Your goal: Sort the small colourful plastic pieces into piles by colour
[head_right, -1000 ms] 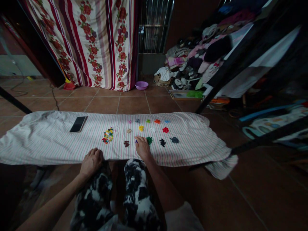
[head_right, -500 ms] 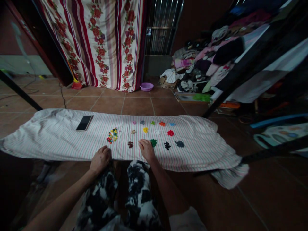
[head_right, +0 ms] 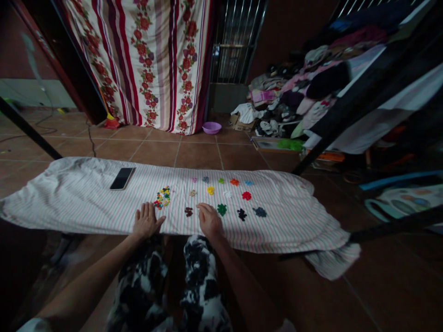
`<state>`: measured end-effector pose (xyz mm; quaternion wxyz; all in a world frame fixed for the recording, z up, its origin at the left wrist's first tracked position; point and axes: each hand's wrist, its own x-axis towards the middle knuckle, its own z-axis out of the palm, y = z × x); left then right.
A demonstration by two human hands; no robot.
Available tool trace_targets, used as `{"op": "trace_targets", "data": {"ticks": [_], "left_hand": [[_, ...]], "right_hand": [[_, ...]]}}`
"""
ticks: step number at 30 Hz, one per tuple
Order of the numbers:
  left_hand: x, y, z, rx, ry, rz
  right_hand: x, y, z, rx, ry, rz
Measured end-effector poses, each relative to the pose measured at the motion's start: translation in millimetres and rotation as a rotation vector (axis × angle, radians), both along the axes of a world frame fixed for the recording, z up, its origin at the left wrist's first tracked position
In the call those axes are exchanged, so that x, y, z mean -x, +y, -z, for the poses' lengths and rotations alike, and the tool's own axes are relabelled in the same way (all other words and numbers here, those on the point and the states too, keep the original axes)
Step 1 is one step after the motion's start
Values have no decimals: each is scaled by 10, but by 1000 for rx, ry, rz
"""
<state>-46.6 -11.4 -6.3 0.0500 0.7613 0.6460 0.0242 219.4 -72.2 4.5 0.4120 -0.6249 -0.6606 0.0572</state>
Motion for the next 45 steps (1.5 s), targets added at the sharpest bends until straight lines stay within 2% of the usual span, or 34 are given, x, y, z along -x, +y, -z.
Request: {"op": "trace_targets", "data": {"ticks": [10,17,24,29,31,36,45], "left_hand": [[-119,287,134,-205,-98,32],[-160,568,96,-237,-129,115],[-280,903,40,-201,-151,219],[-397,1045,24,-142,-174,299],[-431,1077,59,-171,-208,341],[-456,1090,184,-350,-362,498],[-308,814,237,-426,-409,563]], "right_hand": [[381,-177,173,-3,3,-99],[552,-285,118,-38,-189,-303],[533,-299,79,-89,-235,-311],[532,-294,101,-82,-269,-295],[535,-293,104,-81,-282,-292],[541,-287,114,-92,-280,-286],[522,-300,163,-108,-264,-265]]}}
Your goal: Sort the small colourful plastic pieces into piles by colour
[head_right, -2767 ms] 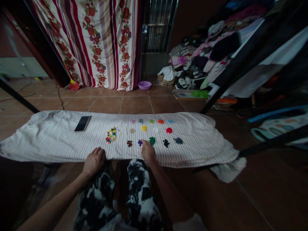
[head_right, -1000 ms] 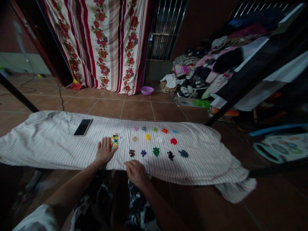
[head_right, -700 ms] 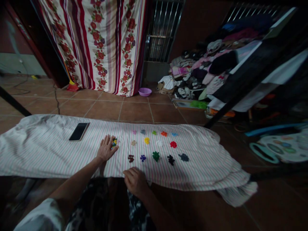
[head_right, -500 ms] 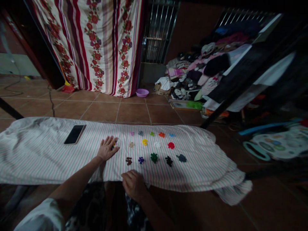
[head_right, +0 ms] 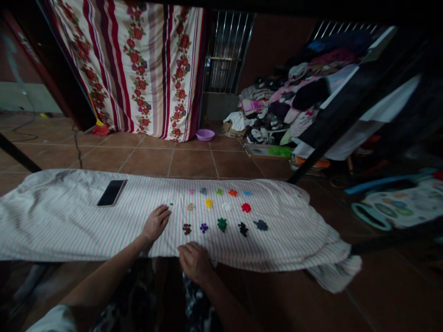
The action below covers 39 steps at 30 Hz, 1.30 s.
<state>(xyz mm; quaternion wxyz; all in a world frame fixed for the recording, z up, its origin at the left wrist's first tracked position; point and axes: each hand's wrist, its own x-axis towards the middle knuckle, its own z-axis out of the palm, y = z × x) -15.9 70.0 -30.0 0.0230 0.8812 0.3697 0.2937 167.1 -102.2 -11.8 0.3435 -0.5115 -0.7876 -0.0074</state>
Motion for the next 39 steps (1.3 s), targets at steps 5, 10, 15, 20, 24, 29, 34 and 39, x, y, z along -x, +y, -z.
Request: {"op": "trace_targets", "data": {"ticks": [5,10,15,20,24,29,34,39], "left_hand": [[184,-210,78,-48,44,-67],[211,-214,211,-41,104,-252],[109,18,275,2,89,-232],[-86,279,230,-5,16,-31],[-260,377,173,-7,4,62],[-279,238,112,3,-4,107],[-173,5,29,9,6,139],[-39,-86,-42,-11,57,116]], "right_hand": [[4,-32,17,-11,12,47],[-9,-34,48,26,12,71],[-55,-2,97,102,94,170],[-58,7,94,111,72,197],[-48,2,56,68,57,184],[-58,9,51,74,55,168],[-59,4,91,82,60,168],[-54,-12,102,108,58,174]]}}
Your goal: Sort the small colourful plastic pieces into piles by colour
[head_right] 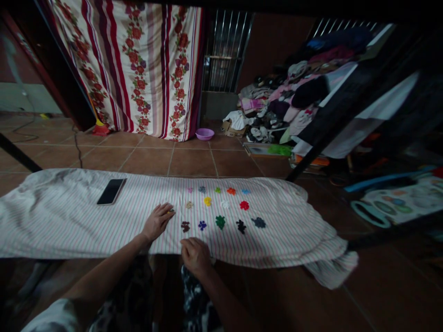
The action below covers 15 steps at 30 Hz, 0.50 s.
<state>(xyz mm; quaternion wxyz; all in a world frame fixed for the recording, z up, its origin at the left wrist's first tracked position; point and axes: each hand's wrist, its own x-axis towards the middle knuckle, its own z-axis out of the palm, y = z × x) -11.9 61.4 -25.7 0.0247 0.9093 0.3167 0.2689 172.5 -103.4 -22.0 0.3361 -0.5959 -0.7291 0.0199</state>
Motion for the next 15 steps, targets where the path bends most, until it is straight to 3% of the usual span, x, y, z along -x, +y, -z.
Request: {"op": "trace_targets", "data": {"ticks": [6,11,15], "left_hand": [[257,-106,87,-33,25,-165],[322,-231,217,-64,53,-446],[171,-200,227,-32,78,-436]], "right_hand": [[-9,-2,5,-3,-8,4],[-15,-11,11,-3,22,-19],[-74,-40,14,7,71,-3]]}}
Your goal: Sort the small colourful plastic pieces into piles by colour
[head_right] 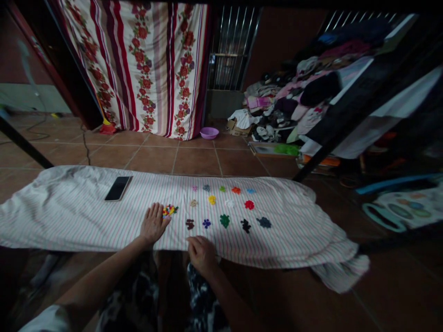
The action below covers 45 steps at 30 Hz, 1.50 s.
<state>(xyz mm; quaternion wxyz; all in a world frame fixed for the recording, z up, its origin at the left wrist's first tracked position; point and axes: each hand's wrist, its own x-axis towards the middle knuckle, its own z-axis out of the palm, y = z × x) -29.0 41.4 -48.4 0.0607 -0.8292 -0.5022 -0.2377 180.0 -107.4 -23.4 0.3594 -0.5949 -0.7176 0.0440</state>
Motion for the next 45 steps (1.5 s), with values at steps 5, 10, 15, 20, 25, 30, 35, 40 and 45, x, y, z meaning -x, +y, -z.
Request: {"op": "trace_targets", "data": {"ticks": [5,10,15,20,25,30,35,40,45], "left_hand": [[-272,156,-76,58,-21,10],[-281,250,-148,77,-63,42],[-59,110,-120,37,-54,108],[46,-82,-59,-19,-64,-31],[30,-118,-74,-71,-139,-120],[30,-113,-89,-70,-154,-111],[22,-124,-106,-64,-158,-115],[10,-141,-153,-47,-144,-118],[15,-139,-164,-55,-150,-112]], "right_hand": [[-187,-75,-74,46,-19,23],[-321,-70,-261,66,-43,-24],[-290,224,-412,75,-15,-68],[-159,751,-502,206,-44,-20],[11,1205,-558,393,-96,37],[117,1422,-532,512,-142,90],[165,1505,-540,562,-167,88],[190,1536,-532,578,-158,78],[179,1538,-499,527,-158,64]]}}
